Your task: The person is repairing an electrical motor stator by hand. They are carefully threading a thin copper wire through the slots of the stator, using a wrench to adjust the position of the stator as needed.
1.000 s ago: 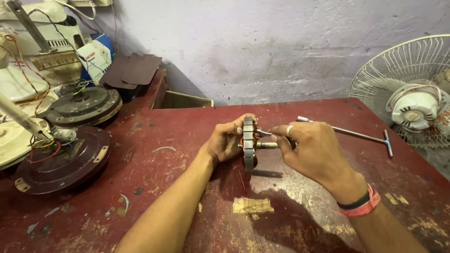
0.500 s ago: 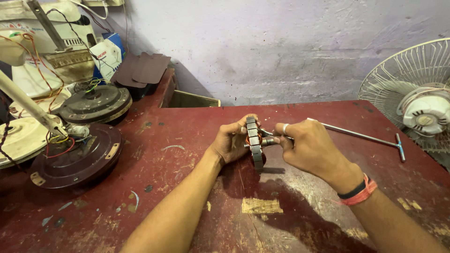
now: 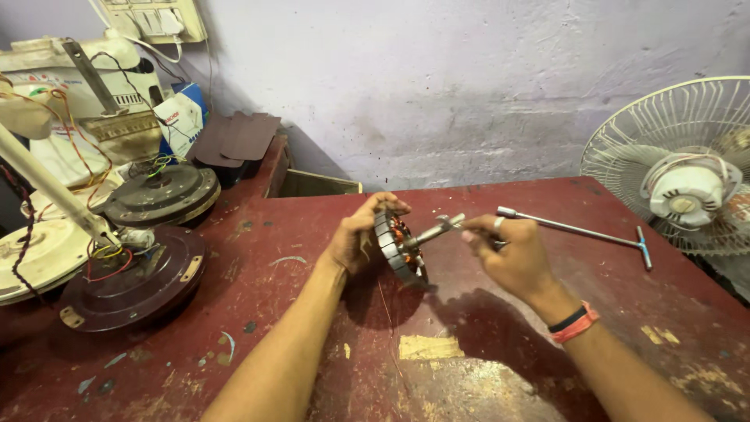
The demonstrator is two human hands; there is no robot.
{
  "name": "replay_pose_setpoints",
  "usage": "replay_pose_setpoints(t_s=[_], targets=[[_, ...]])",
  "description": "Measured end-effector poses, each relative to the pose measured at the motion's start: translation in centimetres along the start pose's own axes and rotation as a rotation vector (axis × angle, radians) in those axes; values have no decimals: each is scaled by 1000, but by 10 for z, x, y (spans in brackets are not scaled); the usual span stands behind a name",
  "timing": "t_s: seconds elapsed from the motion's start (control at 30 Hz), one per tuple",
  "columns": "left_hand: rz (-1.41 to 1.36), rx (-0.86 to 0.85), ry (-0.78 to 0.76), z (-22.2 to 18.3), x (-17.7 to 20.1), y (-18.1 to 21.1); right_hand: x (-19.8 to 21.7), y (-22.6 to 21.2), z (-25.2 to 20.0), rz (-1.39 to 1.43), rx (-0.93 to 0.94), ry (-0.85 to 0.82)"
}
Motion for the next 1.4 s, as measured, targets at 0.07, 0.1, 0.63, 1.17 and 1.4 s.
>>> replay_pose_setpoints(t_s=[0.07, 0.1, 0.63, 1.17, 1.4], targets=[[15, -10, -4, 1, 9, 3, 13, 19, 0, 116, -143, 102], [24, -15, -7, 4, 12, 4, 16, 27, 0, 176, -214, 155], [434, 37, 310, 10, -52, -12, 18, 69, -6, 191, -522, 366], [170, -85, 449, 18, -33, -27, -18, 99, -19, -399, -537, -286], [153, -65, 484, 21, -34, -29, 2, 31, 1, -243, -342, -46]])
Point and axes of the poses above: each hand's wrist, its own z-axis towards the middle knuckle, its own x-axis out of the back of the hand, y = z × x, the point moved 5 cm from there along z, towards the middle knuckle, and after that the axes turned 9 degrees about y, right-handed, at the moved point
